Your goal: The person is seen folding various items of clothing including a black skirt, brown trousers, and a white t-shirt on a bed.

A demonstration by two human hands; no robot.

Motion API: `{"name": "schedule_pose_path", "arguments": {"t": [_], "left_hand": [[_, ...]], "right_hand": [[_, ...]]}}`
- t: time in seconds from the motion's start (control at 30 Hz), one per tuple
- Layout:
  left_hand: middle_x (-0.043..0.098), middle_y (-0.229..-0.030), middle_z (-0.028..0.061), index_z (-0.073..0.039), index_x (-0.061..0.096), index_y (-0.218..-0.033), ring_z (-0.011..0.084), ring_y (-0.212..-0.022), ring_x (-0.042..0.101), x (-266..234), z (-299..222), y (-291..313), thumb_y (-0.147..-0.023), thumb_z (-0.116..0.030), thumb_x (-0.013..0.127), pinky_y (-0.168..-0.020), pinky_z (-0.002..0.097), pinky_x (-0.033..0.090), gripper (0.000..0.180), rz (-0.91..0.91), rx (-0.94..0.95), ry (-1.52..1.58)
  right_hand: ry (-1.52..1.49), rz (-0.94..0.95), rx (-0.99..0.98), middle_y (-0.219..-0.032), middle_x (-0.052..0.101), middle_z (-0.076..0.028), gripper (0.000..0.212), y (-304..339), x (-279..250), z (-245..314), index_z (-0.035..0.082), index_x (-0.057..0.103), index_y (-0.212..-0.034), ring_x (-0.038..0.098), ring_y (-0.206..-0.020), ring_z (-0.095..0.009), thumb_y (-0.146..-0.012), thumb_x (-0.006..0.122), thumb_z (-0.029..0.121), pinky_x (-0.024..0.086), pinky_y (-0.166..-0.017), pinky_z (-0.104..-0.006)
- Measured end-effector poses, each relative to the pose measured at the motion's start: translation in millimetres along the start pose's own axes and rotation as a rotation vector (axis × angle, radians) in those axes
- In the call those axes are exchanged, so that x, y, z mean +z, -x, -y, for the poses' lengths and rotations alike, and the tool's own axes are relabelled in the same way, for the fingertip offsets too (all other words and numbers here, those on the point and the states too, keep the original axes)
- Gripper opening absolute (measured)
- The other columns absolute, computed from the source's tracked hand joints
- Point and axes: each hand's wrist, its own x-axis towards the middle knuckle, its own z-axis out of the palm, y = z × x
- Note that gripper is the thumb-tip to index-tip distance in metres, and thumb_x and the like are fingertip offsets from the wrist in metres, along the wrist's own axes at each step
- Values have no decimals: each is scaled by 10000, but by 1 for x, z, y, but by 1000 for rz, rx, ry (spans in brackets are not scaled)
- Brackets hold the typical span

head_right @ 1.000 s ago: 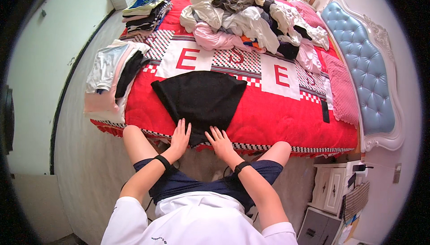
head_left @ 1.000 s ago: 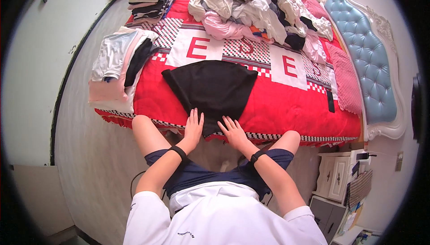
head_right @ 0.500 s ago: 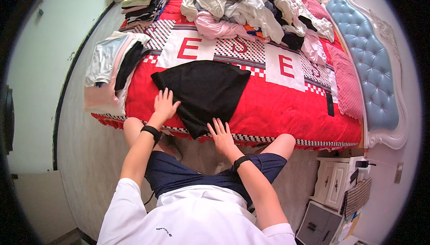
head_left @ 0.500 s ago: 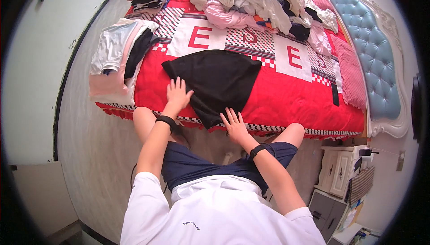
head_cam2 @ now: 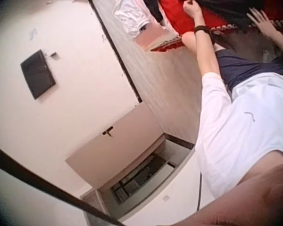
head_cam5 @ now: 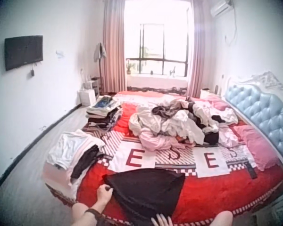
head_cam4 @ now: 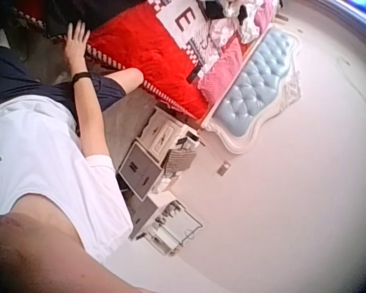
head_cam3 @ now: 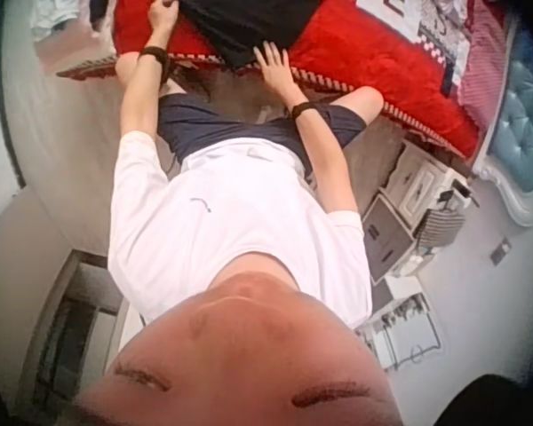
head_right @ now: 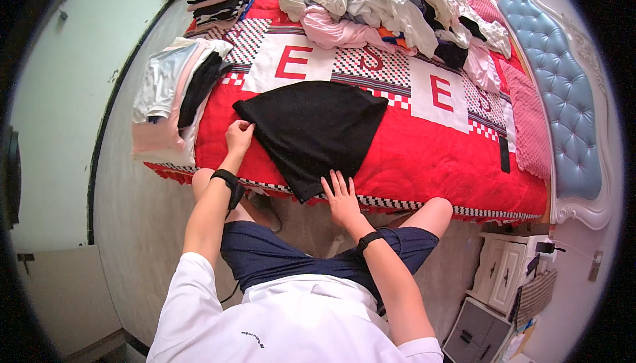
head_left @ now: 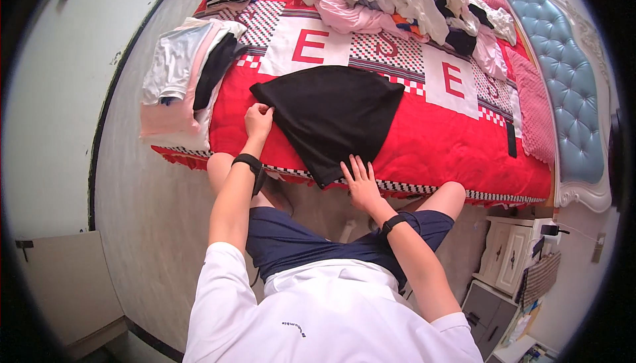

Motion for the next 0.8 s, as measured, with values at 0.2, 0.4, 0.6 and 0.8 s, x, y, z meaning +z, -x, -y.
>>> {"name": "schedule_pose_path", "arguments": {"t": [0.2, 0.4, 0.6, 0.8], "left_hand": [[745, -895, 168, -21, 749, -898, 314, -881, 721, 9, -9, 1, -747, -438, 825, -795, 414, 556, 451, 110, -155, -188], [746, -917, 175, -37, 768, -876, 336, -894, 717, 14, 3, 2, -771, -426, 804, -812, 429, 553, 404, 143, -223, -146], [749, -903, 164, -47, 763, -884, 339, -902, 719, 8, -21, 24, -806, -415, 777, -826, 433, 555, 377, 122, -246, -196], [751, -906, 167, -68, 786, -902, 344, -918, 719, 13, -20, 28, -830, -399, 756, -849, 435, 556, 340, 260, -332, -168]], "right_hand": [[23, -60, 14, -1632, 173, -185, 933, 0, 6, 1, 124, 237, -1578, 153, -1521, -338, -749, 665, 120, 148, -1210, -560], [11, -25, 22, -1632, 165, -189, 953, -1, -2, 6, 120, 229, -1581, 140, -1523, -340, -739, 675, 126, 134, -1214, -556], [24, -29, 37, -1630, 168, -192, 958, 1, -2, 4, 115, 227, -1580, 140, -1522, -341, -734, 677, 132, 129, -1215, -556], [41, -60, 28, -1627, 178, -189, 960, -1, 1, 6, 117, 233, -1578, 147, -1520, -341, -731, 685, 132, 133, -1215, -556]]}}
